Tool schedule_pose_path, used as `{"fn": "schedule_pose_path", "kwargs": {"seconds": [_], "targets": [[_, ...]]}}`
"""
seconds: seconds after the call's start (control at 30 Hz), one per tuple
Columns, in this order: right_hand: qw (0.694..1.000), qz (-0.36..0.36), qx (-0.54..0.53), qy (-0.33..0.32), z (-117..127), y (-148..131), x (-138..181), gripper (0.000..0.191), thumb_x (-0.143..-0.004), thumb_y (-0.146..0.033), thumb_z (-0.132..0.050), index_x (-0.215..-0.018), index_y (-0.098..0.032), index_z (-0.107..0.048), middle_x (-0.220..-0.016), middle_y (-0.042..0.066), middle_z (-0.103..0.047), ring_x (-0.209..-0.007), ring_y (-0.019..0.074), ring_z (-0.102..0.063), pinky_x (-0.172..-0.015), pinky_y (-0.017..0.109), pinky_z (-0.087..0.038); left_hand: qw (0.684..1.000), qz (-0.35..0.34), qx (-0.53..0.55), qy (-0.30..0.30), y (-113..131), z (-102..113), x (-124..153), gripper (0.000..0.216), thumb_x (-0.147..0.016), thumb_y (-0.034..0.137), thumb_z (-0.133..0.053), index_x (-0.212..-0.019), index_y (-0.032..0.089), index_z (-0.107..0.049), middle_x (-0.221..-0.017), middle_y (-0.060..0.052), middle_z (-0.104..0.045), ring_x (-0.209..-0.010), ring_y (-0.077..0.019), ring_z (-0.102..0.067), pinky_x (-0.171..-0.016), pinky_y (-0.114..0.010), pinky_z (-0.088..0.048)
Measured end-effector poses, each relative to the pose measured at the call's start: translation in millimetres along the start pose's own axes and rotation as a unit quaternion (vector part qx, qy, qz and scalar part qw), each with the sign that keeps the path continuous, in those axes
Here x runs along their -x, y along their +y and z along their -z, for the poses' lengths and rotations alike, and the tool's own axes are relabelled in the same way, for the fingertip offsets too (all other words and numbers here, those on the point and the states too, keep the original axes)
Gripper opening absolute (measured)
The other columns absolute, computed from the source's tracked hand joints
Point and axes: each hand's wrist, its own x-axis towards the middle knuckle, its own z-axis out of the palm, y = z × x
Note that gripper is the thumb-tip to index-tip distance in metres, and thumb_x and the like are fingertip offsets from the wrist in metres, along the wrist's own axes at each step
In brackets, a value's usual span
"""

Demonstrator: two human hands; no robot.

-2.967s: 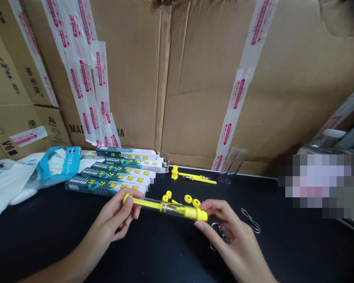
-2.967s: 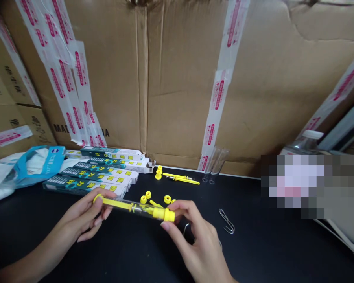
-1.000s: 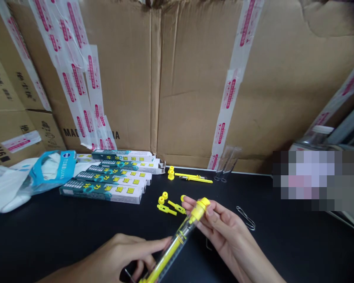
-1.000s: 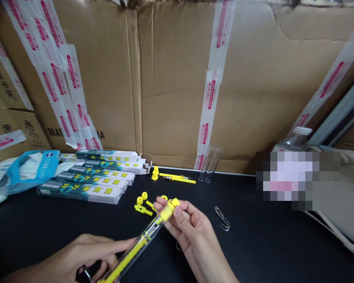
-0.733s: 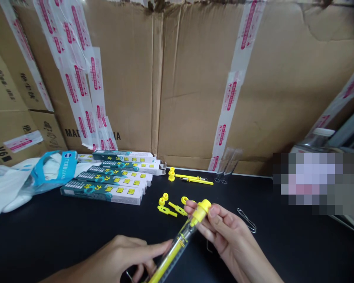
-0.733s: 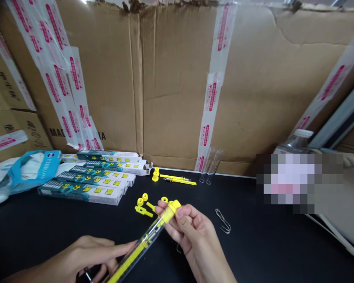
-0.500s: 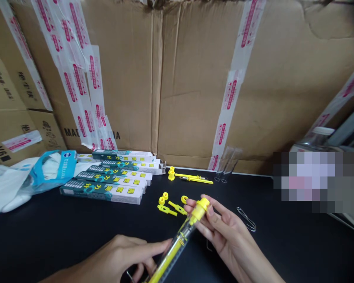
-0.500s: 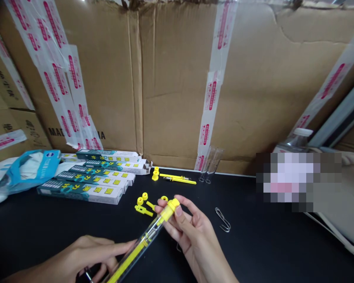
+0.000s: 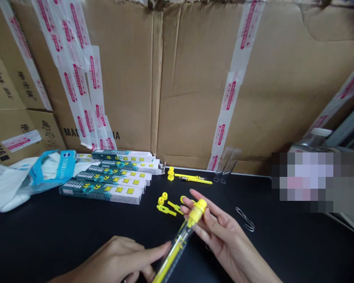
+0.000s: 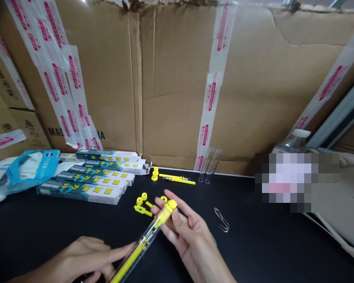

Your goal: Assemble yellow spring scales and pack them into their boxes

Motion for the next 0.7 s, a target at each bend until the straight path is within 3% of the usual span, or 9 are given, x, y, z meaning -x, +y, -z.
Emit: {"fn": "schedule_pose_path", "kwargs": {"seconds": [0.1,0.23,0.33,0.53,0.7], "targets": [[1.0,0.004,0.009,0.01,-1.3,-2.4,1.3,0.038,-0.084,-0.028,-0.078,-0.122,-0.029,-0.071,-0.132,0.009,-0.069,-0.121,0.0268,-0.065,-0.107,0.042,-0.047,1.0,-0.022,-0.003,-0.006,-5.7,-0.2,-2.1,0.055,-0.097,0.034,-0.052,-0.151,0.026,-0.041,-0.068,0.001,-0.073,-0.04,-0.0106,-0.046,-0.051,-0.023,-0.042],[1.0,0.012,0.017,0.015,-4.8,-6.8,4.2,0.038,-0.085,-0.029,-0.077,-0.122,-0.03,-0.071,-0.136,0.008,-0.067,-0.123,0.0269,-0.063,-0.108,0.04,-0.048,1.0,-0.013,-0.01,0.005,6.4,2.7,-4.6,0.066,-0.089,0.036,-0.067,-0.15,0.029,-0.042,-0.067,0.002,-0.072,-0.041,-0.0109,-0.045,-0.044,-0.021,-0.038],[0.999,0.017,0.023,0.013,-5.5,-9.7,5.6,0.04,-0.085,-0.029,-0.077,-0.124,-0.029,-0.07,-0.139,0.007,-0.065,-0.124,0.0271,-0.063,-0.106,0.039,-0.049,0.997,0.036,-0.051,0.053,18.9,6.8,-6.4,0.064,-0.087,0.033,-0.073,-0.145,0.036,-0.048,-0.076,0.001,-0.075,-0.053,-0.014,-0.055,-0.051,-0.021,-0.043],[0.999,0.003,0.039,0.017,-4.0,-13.4,3.0,0.043,-0.084,-0.03,-0.078,-0.126,-0.024,-0.068,-0.126,0.009,-0.073,-0.117,0.0248,-0.068,-0.1,0.033,-0.055,0.999,-0.024,-0.032,-0.001,2.0,4.6,-5.8,0.073,-0.086,0.032,-0.07,-0.152,0.028,-0.038,-0.068,0.002,-0.073,-0.045,-0.0123,-0.053,-0.049,-0.021,-0.044],[0.999,0.009,0.048,0.006,-5.3,-16.8,1.6,0.038,-0.085,-0.026,-0.078,-0.122,-0.023,-0.071,-0.119,0.01,-0.077,-0.108,0.0217,-0.073,-0.094,0.028,-0.058,1.0,-0.011,-0.022,0.002,8.1,4.6,-2.8,0.077,-0.086,0.026,-0.07,-0.153,0.032,-0.035,-0.08,0.0,-0.076,-0.064,-0.016,-0.067,-0.059,-0.019,-0.052]]}}
